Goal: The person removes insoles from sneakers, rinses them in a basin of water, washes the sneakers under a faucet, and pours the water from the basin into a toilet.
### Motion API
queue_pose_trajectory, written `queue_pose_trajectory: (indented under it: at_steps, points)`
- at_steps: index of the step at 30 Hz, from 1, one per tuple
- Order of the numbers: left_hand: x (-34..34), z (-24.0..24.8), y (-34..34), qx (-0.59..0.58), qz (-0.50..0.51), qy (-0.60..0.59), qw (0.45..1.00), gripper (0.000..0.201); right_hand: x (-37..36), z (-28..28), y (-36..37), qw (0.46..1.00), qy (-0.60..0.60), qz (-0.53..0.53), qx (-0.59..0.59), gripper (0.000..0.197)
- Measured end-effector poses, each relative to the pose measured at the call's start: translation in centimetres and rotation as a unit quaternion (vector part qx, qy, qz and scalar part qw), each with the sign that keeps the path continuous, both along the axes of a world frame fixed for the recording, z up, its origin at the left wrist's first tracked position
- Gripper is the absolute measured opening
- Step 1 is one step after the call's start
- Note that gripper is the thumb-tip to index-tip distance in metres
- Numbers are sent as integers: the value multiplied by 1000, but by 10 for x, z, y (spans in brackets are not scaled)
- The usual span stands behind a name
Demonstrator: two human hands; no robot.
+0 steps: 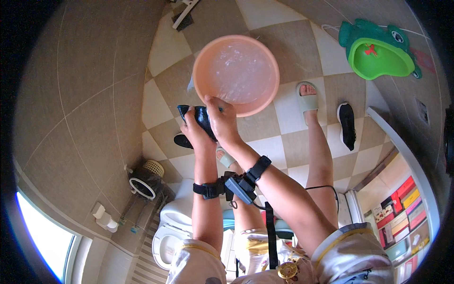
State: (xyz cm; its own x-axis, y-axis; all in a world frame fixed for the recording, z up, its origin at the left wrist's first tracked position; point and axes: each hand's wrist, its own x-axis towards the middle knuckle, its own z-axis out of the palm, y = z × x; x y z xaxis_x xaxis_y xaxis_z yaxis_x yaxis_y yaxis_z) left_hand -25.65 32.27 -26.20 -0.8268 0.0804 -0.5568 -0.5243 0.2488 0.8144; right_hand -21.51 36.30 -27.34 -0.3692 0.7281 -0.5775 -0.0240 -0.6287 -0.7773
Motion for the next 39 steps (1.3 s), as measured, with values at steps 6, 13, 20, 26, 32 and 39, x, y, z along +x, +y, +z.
queue_pose_trajectory:
  at_steps: [6, 13, 20, 26, 32, 39]
  points:
    - [3, -12, -6, 11, 4, -29, 1000, 21, 7, -8, -1, 1000, 6, 13, -10, 38]
    - [5, -13, -3, 13, 5, -20, 1000, 23, 8, -9, 1, 998, 41, -2, -53, 39]
    - [8, -22, 5, -26, 1, -24, 999, 30, 11, -15, 10, 1000, -1, -6, -11, 36]
    - [-1, -20, 18, -95, -81, 30, 992, 39, 51, -16, 22, 984, -25, 116, 136, 41]
    - [10, -53, 16, -129, -247, 61, 958, 47, 105, -31, 40, 954, -117, 182, 208, 36]
    - [53, -101, -27, -114, -257, -6, 960, 37, 207, -83, 98, 885, -355, 225, 199, 38]
